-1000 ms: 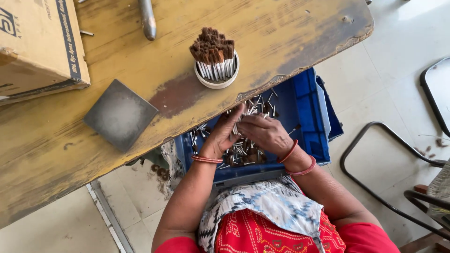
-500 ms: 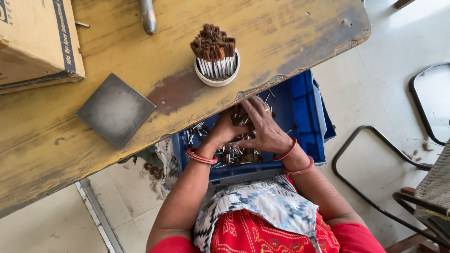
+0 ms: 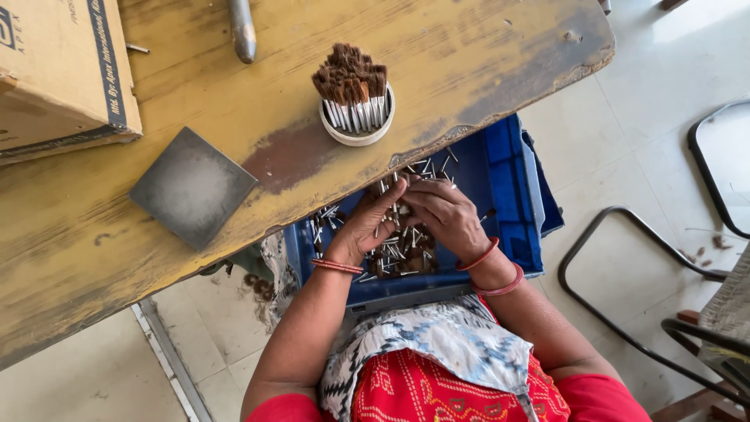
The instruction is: The person sits at a workbench with a blue bin of brush components and assembles brushes by hand, picking metal ferrules with bristles from the bin, fitting them together, and placing finished brushes upright into a white cup on the table. Near the end they handle and press a clump of loose bristles over the bin.
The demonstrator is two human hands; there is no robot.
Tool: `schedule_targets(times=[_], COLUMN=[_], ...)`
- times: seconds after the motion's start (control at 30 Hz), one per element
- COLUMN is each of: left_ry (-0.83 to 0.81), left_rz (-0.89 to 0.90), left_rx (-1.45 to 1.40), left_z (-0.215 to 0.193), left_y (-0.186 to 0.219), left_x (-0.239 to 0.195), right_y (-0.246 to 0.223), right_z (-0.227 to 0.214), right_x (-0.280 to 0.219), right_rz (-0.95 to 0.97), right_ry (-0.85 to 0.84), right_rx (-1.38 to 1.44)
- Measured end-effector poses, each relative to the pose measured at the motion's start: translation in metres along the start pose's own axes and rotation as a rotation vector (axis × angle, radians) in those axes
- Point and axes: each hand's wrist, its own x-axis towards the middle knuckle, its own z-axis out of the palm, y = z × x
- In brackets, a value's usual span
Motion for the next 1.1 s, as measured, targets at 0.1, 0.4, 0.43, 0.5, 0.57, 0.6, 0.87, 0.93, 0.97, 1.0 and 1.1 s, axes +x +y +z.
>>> schedule_targets(times=[0.1,0.4,0.43,0.5,0.57,0.6,0.87,0.93,0.97,1.0,1.1], left_ry=[-0.005,0.018,0.130,0.114,0.099,0.164,0.227,0.165,0.170,0.077,0.002], left_rz=[0.016,0.035,0.158,0.274,0.388,0.307,0.164,0.074,0.075,0.048,0.102], left_rx=[-0.048,0.563,0.749,0.657,0.561,0.782,0.280,0.233,0.234,0.033,-0.106], left_z=[-0.003,-0.027,-0.027,-0.062,-0.049,-0.020,-0.016,-0.001,0.003,0.007,-0.016], left_y=[-0.004,-0.030,-0.027,-0.048,-0.037,-0.016,-0.020,0.001,0.004,0.007,-0.015], left_x=[0.005,0.022,0.027,0.047,0.040,0.023,0.022,0.004,0.001,-0.001,0.013], right_y=[-0.003,0.003,0.004,-0.001,0.000,0.003,0.008,-0.001,-0.001,0.000,0.005], right_z=[0.001,0.014,0.013,0.010,0.010,0.012,0.006,0.000,0.000,-0.001,0.000], right_x=[-0.001,0.008,0.010,0.010,0.008,0.006,-0.001,0.004,0.005,0.005,0.001], right_rz=[-0.039,-0.057,-0.069,-0.149,-0.227,-0.205,-0.232,-0.165,-0.165,-0.101,-0.083], right_ry=[-0.095,-0.342,-0.402,-0.369,-0.339,-0.305,-0.202,-0.095,-0.096,-0.037,-0.055], right_rx=[0.083,-0.014,-0.021,-0.037,-0.051,-0.030,-0.073,-0.041,-0.036,-0.062,-0.015])
